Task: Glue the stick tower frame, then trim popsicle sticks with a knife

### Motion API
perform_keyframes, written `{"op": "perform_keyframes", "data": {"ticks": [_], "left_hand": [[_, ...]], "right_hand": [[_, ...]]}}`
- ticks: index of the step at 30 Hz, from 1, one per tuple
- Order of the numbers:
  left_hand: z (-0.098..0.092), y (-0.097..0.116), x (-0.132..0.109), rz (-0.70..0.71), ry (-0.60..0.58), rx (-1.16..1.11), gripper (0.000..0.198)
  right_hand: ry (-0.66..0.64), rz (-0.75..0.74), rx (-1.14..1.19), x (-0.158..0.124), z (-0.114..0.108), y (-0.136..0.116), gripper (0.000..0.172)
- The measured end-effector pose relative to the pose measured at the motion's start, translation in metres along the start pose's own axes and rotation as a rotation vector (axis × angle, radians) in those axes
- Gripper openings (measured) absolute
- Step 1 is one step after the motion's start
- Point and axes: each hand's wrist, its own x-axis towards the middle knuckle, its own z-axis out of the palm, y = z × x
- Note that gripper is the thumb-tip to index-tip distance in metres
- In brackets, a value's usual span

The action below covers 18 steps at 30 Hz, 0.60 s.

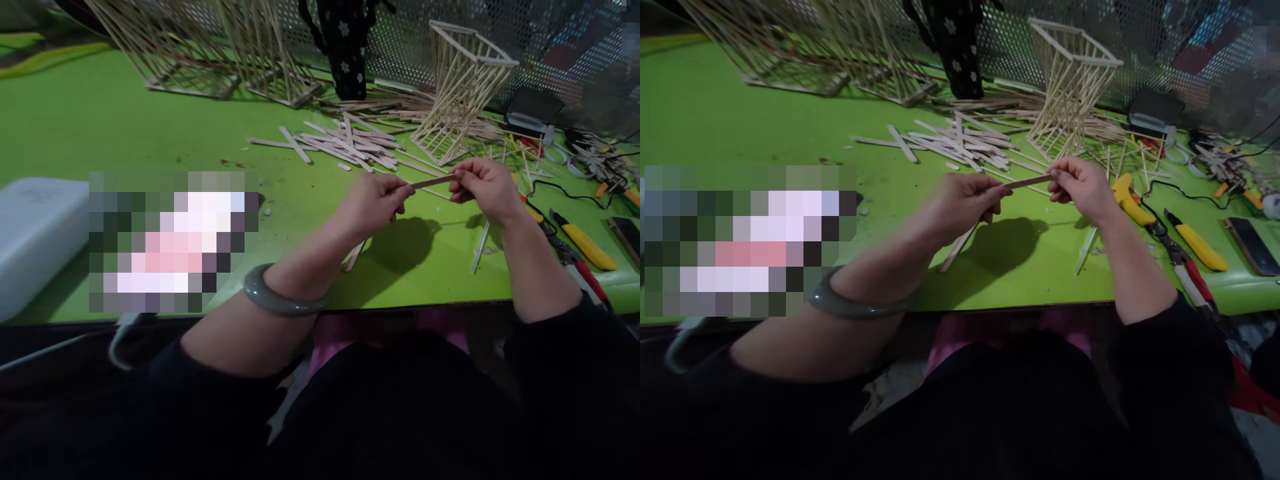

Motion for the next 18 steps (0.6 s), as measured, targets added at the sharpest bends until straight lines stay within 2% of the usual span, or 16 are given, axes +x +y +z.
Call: {"op": "perform_keyframes", "data": {"ticks": [4,9,12,15,18], "left_hand": [[-0.007,0.001,0.004,-0.106,0.068,-0.167,0.017],[-0.012,0.0,0.006,-0.134,0.118,-0.147,0.018],[-0.018,-0.001,0.006,-0.104,0.177,-0.045,0.015],[-0.027,-0.002,0.003,-0.026,0.256,0.125,0.02],[-0.034,-0.009,-0.003,-0.004,0.132,0.338,0.026]], "right_hand": [[0.051,0.003,-0.029,0.007,-0.013,0.005,0.009],[-0.13,-0.085,-0.334,-0.003,-0.005,0.003,0.007],[-0.225,-0.165,-0.558,-0.011,0.007,-0.001,0.01],[-0.281,-0.14,-0.615,-0.016,0.016,-0.004,0.008],[-0.265,-0.026,-0.498,-0.018,0.019,-0.005,0.004]]}}
